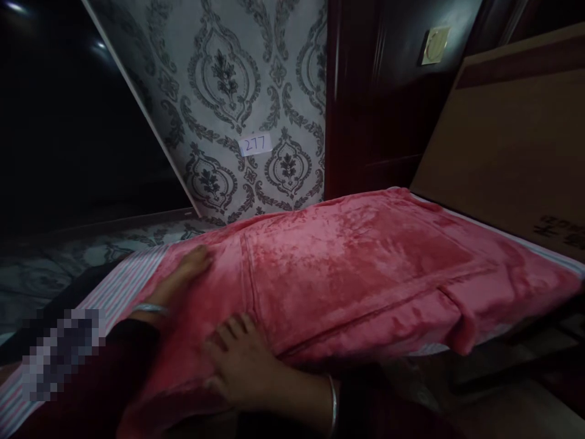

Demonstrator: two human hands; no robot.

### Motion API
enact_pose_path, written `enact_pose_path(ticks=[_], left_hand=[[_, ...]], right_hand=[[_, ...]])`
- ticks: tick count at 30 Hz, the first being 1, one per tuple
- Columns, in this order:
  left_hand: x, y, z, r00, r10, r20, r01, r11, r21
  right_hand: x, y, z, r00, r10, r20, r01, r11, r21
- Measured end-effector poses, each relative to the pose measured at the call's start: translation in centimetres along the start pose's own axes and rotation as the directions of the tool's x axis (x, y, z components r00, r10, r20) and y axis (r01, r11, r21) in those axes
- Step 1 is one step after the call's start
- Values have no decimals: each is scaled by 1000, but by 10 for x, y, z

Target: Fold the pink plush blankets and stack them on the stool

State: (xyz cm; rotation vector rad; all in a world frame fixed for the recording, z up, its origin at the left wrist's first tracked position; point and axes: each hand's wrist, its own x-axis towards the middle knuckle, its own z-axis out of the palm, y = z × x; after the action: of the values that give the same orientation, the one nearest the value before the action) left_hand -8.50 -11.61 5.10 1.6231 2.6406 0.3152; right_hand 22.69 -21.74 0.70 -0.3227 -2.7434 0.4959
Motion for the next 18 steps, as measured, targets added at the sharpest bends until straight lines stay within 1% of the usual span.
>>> enact_pose_path(ticks=[2,4,6,8,10,11,13,14,16,18], left_hand=[[3,34,11,996,63,60,-64,998,12],[3,68,27,993,86,87,-89,995,35],[-1,96,43,991,95,91,-100,994,52],[-7,115,55,992,103,68,-109,991,84],[-14,124,63,994,110,26,-112,985,128],[-16,125,66,994,112,9,-112,983,145],[-16,122,67,993,117,-31,-112,986,123],[-14,120,67,986,145,-80,-136,985,104],[-10,119,65,957,222,-186,-211,974,77],[-9,122,61,938,273,-214,-265,962,67]], right_hand=[[-6,6,-3,999,43,-9,-43,999,8],[-13,15,0,995,97,10,-97,995,12],[-20,23,8,991,132,36,-132,991,14],[-26,27,15,990,138,25,-138,990,2],[-30,28,18,993,118,-30,-119,992,-30],[-31,27,18,993,102,-64,-105,993,-53],[-31,26,13,991,61,-116,-74,991,-114],[-31,27,9,991,39,-127,-58,987,-149],[-32,32,0,993,-4,-117,-21,977,-211],[-38,46,-10,993,-35,-110,7,970,-243]])
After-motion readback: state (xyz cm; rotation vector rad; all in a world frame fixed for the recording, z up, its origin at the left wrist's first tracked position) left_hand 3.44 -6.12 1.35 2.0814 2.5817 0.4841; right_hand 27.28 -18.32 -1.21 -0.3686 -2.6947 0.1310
